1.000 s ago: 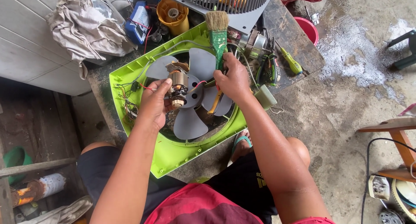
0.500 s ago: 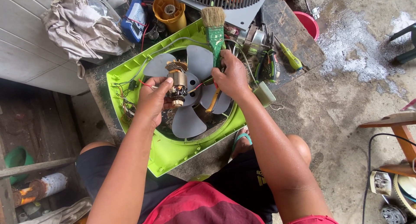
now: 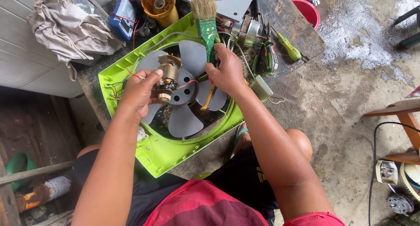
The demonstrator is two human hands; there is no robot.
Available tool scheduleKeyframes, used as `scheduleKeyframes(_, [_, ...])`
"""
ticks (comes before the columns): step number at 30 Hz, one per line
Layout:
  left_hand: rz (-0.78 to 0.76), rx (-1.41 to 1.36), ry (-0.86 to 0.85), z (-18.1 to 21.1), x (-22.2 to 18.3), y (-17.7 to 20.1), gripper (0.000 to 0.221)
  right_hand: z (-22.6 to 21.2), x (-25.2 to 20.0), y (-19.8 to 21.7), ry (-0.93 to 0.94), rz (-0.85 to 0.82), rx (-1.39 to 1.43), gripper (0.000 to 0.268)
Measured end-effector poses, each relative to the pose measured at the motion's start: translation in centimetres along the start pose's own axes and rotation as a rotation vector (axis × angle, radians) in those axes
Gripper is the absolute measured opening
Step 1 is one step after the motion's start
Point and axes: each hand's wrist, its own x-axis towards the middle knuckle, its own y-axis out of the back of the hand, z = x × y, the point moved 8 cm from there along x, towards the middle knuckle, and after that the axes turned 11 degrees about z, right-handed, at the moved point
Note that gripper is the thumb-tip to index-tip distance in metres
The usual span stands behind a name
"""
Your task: Disassembling and inspecting the motor components of an electric fan for repair.
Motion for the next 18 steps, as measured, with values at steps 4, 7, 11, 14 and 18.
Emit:
scheduleKeyframes(4, [-0.005, -0.006, -0.002, -0.1, -1.7, -1.3, 0.034, 0.0, -0.2, 0.0, 0.001, 0.009, 0.017, 0.053])
scheduleKeyframes(7, [0.028, -0.054, -0.021, -0.7, -2.1, -1.8, 0.034, 0.2, -0.2, 0.0, 0.001, 0.001, 0.023, 0.054])
scheduleKeyframes(11, [0.047, -0.096, -0.002, -1.5, -2.6, -2.0, 0.038, 0.2, -0.2, 0.1, -0.008, -0.011, 0.043, 0.054])
scheduleKeyframes(14, [0.038, -0.129, 0.021, -1.9, -2.9, -2.2, 0.039, -0.3, -0.4, 0.3, -0.022, -0.024, 0.069, 0.054])
scheduleKeyframes(18, [0.037, -0.154, 0.045, -2.6, -2.5, -2.2, 0.039, -0.4, -0.4, 0.4, -0.022, -0.035, 0.032, 0.053])
